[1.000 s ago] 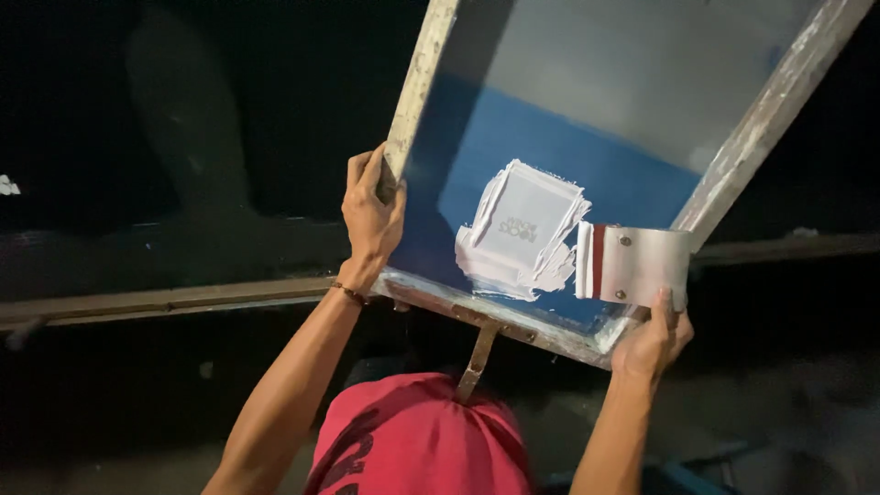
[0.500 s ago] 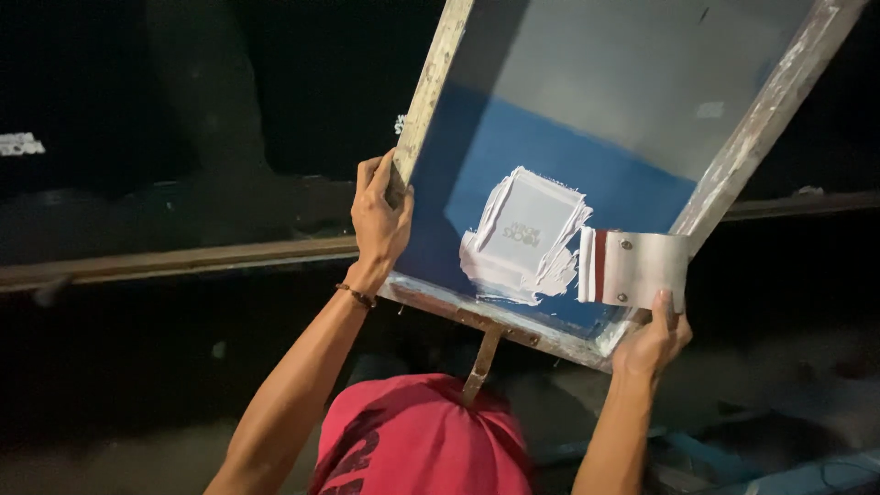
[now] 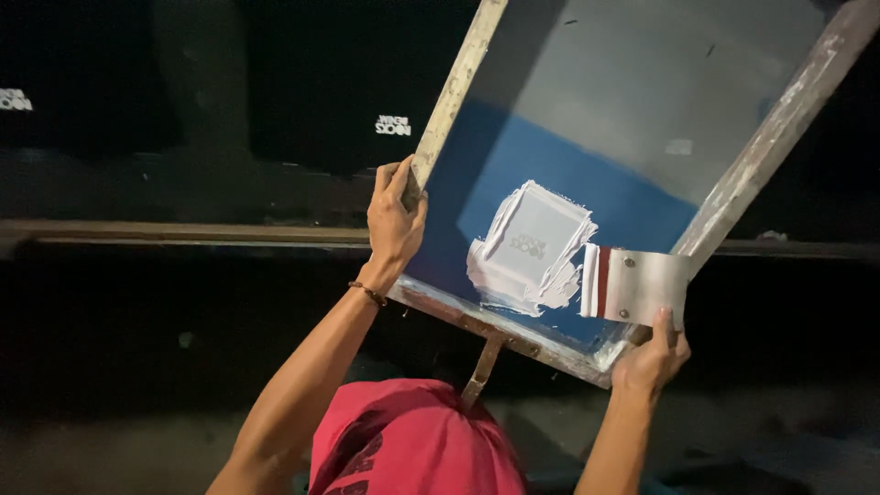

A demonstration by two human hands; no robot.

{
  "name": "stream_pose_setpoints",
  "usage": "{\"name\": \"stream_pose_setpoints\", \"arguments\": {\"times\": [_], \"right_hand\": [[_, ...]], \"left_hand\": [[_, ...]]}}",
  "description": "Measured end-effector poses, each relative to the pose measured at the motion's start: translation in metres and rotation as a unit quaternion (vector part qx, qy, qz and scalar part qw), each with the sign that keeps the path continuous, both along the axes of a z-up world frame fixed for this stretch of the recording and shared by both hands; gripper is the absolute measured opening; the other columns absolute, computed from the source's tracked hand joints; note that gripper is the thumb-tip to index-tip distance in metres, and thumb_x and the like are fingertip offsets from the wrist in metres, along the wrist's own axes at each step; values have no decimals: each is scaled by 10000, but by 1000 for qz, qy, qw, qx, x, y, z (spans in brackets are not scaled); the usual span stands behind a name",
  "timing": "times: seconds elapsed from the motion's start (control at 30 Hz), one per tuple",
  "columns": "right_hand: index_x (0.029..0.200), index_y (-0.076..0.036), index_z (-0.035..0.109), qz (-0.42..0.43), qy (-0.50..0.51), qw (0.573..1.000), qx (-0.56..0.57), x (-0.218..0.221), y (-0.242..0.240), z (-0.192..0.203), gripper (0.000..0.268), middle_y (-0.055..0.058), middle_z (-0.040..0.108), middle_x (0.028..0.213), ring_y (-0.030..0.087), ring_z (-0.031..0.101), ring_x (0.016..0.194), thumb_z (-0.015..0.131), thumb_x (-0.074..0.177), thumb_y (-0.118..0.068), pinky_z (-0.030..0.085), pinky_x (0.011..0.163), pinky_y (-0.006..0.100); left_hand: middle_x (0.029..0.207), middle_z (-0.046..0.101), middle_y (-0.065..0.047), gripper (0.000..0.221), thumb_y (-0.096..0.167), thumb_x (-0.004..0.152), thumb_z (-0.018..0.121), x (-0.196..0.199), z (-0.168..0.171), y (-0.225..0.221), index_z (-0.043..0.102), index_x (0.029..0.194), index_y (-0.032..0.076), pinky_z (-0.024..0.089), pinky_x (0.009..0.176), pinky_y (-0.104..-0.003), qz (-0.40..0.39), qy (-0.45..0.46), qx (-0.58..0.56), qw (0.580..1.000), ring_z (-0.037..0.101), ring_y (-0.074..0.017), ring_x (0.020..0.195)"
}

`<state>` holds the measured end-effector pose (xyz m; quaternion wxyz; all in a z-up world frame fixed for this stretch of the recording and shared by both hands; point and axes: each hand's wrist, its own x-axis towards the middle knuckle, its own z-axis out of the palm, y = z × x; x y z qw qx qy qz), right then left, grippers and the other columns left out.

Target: Applying ink to a screen and using a squeegee to spread it across a design for printing

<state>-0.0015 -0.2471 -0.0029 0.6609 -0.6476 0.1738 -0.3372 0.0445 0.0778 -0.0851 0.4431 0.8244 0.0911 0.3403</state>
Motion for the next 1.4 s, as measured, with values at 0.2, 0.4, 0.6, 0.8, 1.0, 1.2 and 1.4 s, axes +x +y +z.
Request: {"name": "stream_pose_setpoints", "arguments": {"times": [0.2,0.4,0.6,0.8,1.0,1.2,1.4], "right_hand": [[1143,-40,674,3,-4,1000,8,0,-1,-4,260,117,637,1135,142,557,1128,797,991,-210,402,1075,389],[1176,-52,673,17,5,1000,-5,2,-12,-13,279,123,644,1176,161,570,1203,779,1011,-250,391,1103,405],[1220,-41,664,24,-14,999,16,4,-15,-22,326,140,641,1235,180,553,1281,804,1001,-238,371,1122,451],[1240,-38,656,18,-5,1000,0,1,-14,-21,323,136,629,1263,169,521,1260,788,1019,-233,370,1108,460],[1239,-28,650,16,-2,1000,-1,-3,-6,-9,303,161,609,1277,172,502,1274,774,1024,-203,364,1118,452],[1255,-20,628,1,1,1000,23,0,1,-6,354,134,599,1241,198,526,1243,796,1011,-213,387,1080,438],[1341,37,479,0,-25,998,64,10,-7,-18,552,215,507,1341,277,459,1325,851,1033,-229,328,1108,524]], "left_hand": [[1198,531,-33,535,41,946,666,8,-18,2,542,1464,95,597,628,-424,2,1,1,1000,678,-277,754],[1208,525,-73,523,24,950,653,8,-15,3,543,1459,70,603,640,-477,-7,6,-3,1000,676,-339,784],[1206,517,-68,499,25,966,636,2,-5,2,534,1453,65,610,638,-500,-11,20,-10,1000,680,-359,790],[1214,511,-55,527,25,955,638,5,-12,3,532,1468,80,614,631,-473,-12,20,-12,1000,680,-342,772],[1218,515,-49,516,25,950,646,3,-9,2,543,1454,75,606,633,-452,-11,20,-15,1000,688,-297,763],[1192,517,-72,508,8,954,633,4,-8,2,538,1452,51,579,618,-480,-17,22,-21,999,672,-340,771],[1197,512,-41,503,34,973,620,1,-2,2,530,1464,95,575,622,-453,-15,25,-25,999,666,-303,765]]}}
